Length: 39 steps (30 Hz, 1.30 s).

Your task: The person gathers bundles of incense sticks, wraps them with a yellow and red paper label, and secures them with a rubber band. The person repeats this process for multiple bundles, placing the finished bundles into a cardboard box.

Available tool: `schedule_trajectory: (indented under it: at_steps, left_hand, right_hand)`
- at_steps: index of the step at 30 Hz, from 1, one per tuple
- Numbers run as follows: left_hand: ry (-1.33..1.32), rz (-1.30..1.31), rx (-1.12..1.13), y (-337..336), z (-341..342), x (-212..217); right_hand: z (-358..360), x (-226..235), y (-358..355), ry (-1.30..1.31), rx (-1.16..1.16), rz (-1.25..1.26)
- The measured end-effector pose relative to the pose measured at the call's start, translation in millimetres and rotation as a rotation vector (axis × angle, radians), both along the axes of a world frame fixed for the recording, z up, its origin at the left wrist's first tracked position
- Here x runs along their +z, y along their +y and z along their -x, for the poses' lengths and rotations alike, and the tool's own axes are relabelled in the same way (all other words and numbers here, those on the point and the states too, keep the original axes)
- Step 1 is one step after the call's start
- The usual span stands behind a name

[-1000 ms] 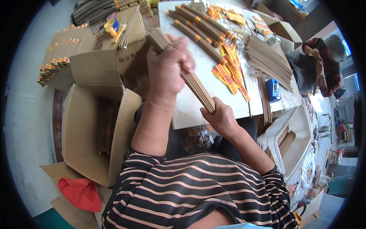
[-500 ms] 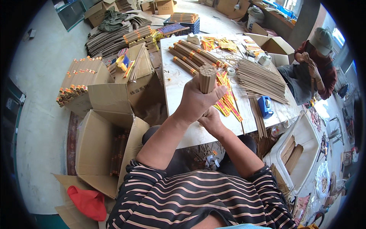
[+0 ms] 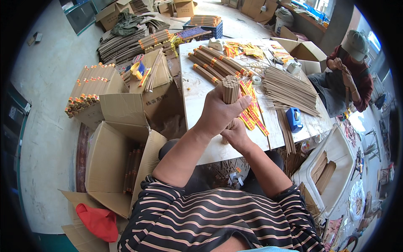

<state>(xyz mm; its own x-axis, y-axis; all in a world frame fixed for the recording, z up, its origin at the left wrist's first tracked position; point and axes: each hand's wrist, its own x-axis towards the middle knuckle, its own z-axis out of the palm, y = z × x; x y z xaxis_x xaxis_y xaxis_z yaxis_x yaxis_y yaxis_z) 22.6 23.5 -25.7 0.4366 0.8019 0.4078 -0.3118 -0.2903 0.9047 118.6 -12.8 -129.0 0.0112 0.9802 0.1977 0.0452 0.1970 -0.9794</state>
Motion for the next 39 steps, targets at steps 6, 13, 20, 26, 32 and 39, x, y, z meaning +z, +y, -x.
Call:
schedule_trajectory:
  at_steps: [6, 13, 20, 26, 32, 39]
  left_hand:
    - [0.003, 0.078, -0.01, 5.1, -4.7, -13.6]
    - [0.042, -0.138, 0.089, -9.3, -1.7, -16.2]
    - [0.032, -0.094, 0.132, -15.6, -1.3, -15.0]
    - [-0.146, 0.108, 0.094, -8.7, -2.5, -7.7]
    - [-0.409, 0.451, -0.34, 7.5, 35.5, 17.9]
    - [-0.331, 0.362, -0.043, -15.1, 23.9, 29.1]
  right_hand:
    - [-3.1, 0.7, 1.4, -0.1, 0.026, 0.075]
    - [1.4, -0.6, -2.7, -0.156, -0.006, -0.149]
    - [2.8, 3.6, -5.5, -0.047, 0.046, -0.122]
    - [1.5, 2.9, -9.9, -0.185, -0.032, 0.114]
    - [6.9, 45.3, -66.0, 0.177, 0.386, 0.402]
    - [18.6, 33.0, -71.0, -0.365, -0.134, 0.084]
